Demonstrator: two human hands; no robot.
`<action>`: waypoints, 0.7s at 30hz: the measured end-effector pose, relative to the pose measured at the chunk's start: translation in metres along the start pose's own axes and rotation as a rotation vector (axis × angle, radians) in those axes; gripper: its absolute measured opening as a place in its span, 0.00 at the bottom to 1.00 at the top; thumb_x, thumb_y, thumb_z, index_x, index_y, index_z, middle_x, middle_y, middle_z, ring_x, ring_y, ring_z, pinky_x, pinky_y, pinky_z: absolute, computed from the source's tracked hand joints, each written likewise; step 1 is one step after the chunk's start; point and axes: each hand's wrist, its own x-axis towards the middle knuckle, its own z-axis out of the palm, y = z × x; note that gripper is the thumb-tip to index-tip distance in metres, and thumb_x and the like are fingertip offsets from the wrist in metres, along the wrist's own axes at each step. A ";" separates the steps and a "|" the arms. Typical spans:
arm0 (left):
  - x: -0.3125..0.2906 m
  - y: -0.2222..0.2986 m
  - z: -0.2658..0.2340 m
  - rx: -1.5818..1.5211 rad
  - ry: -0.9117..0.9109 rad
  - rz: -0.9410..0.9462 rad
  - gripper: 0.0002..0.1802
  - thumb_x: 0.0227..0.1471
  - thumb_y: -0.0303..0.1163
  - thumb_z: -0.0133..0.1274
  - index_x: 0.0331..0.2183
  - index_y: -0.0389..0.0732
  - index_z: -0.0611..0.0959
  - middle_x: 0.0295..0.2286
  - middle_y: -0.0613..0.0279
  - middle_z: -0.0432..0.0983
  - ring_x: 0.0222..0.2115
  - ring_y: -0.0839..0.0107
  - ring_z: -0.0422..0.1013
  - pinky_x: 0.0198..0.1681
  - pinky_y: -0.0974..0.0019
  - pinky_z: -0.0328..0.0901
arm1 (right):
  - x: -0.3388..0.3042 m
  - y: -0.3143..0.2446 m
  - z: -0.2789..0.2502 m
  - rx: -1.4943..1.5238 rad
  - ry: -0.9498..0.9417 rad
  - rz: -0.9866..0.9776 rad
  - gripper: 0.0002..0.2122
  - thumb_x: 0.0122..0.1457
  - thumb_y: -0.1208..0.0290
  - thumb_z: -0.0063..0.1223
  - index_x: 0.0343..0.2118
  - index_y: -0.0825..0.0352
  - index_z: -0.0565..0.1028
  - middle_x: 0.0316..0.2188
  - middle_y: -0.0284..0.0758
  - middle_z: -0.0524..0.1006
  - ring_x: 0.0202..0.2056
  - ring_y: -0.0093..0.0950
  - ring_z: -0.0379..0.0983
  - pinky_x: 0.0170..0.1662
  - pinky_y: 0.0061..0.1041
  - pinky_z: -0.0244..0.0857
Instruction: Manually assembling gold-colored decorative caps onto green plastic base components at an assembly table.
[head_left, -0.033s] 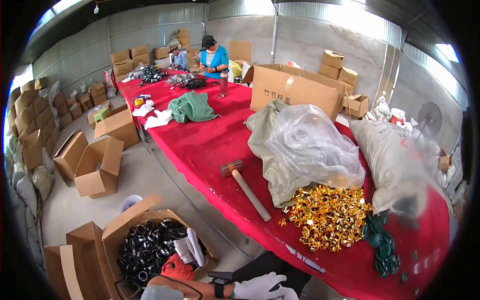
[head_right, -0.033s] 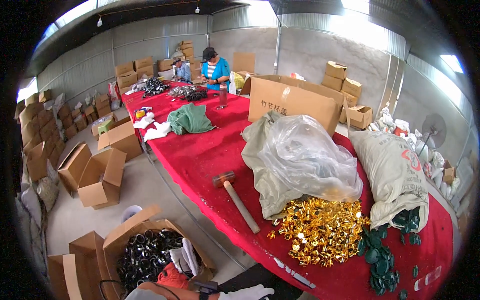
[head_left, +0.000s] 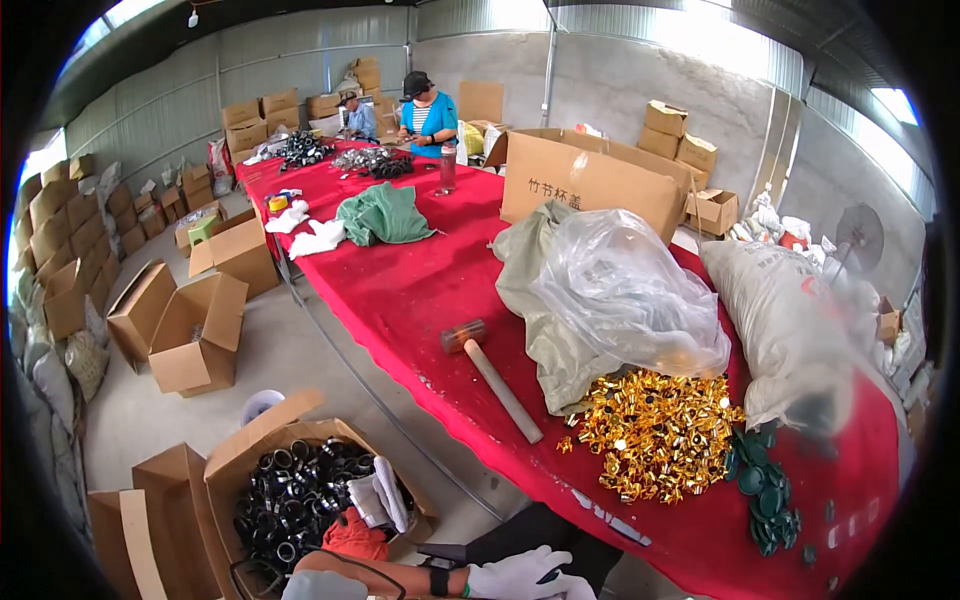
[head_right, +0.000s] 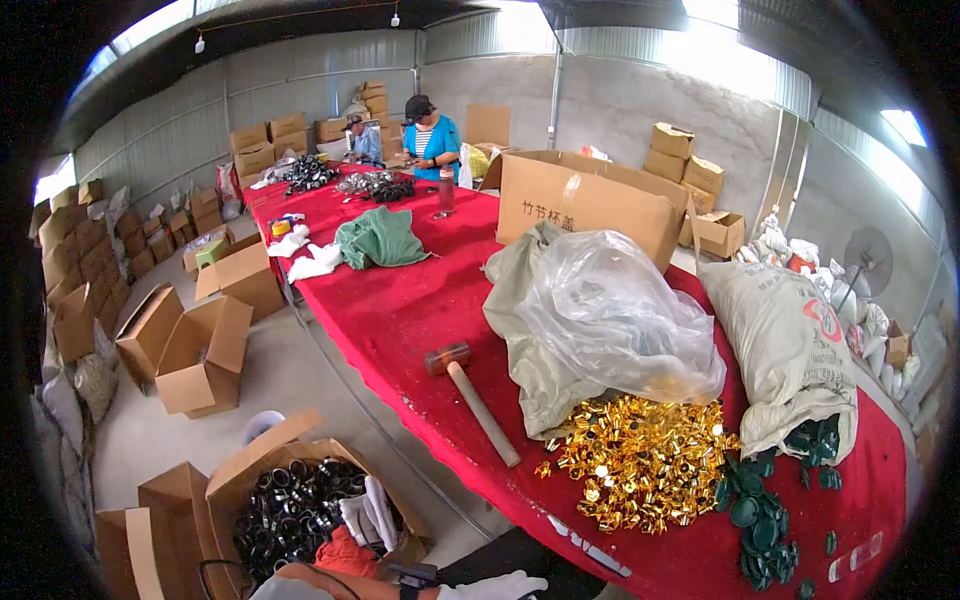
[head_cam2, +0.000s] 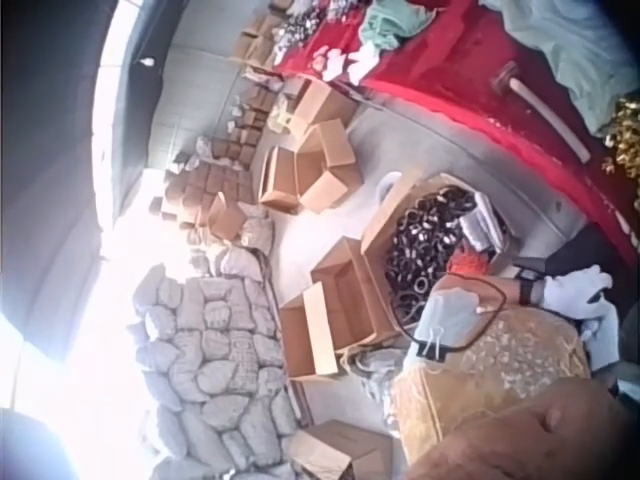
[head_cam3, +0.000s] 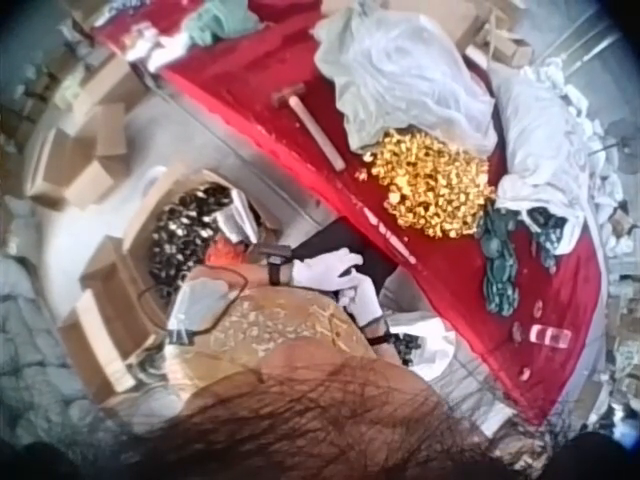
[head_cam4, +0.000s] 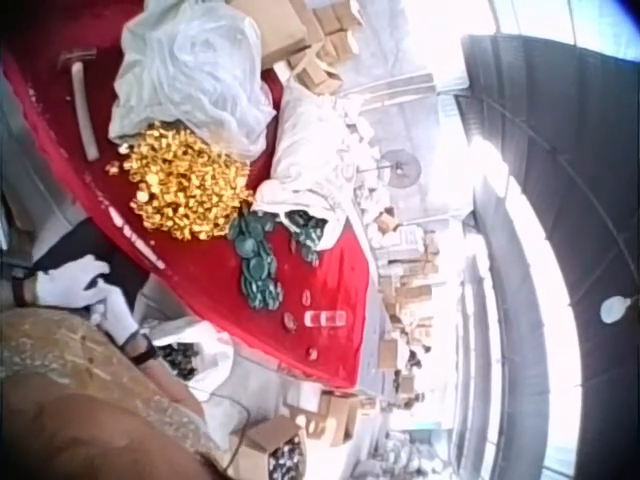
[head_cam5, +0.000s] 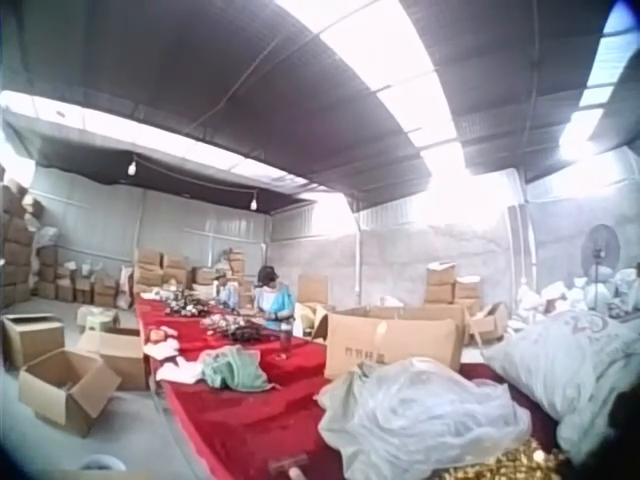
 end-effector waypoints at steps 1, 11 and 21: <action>0.000 0.002 -0.001 0.100 -0.058 0.002 0.26 0.67 0.49 0.51 0.52 0.35 0.77 0.39 0.46 0.79 0.42 0.56 0.78 0.44 0.56 0.74 | 0.002 0.002 -0.004 -0.054 -0.015 -0.020 0.04 0.63 0.69 0.51 0.32 0.61 0.76 0.16 0.24 0.67 0.16 0.24 0.67 0.18 0.25 0.62; -0.001 -0.016 -0.020 -1.369 -0.270 -0.708 0.16 0.67 0.46 0.54 0.49 0.48 0.80 0.32 0.67 0.78 0.25 0.76 0.72 0.28 0.72 0.66 | 0.000 0.007 0.015 -1.603 0.356 -0.959 0.15 0.65 0.66 0.55 0.52 0.63 0.75 0.36 0.48 0.78 0.36 0.49 0.78 0.36 0.44 0.72; -0.014 0.015 -0.018 -0.940 -0.054 -0.592 0.19 0.67 0.43 0.55 0.54 0.48 0.75 0.31 0.68 0.75 0.27 0.82 0.69 0.30 0.75 0.66 | 0.001 0.016 0.019 -1.258 0.337 -0.863 0.07 0.68 0.68 0.51 0.43 0.64 0.77 0.32 0.52 0.80 0.35 0.54 0.78 0.37 0.49 0.72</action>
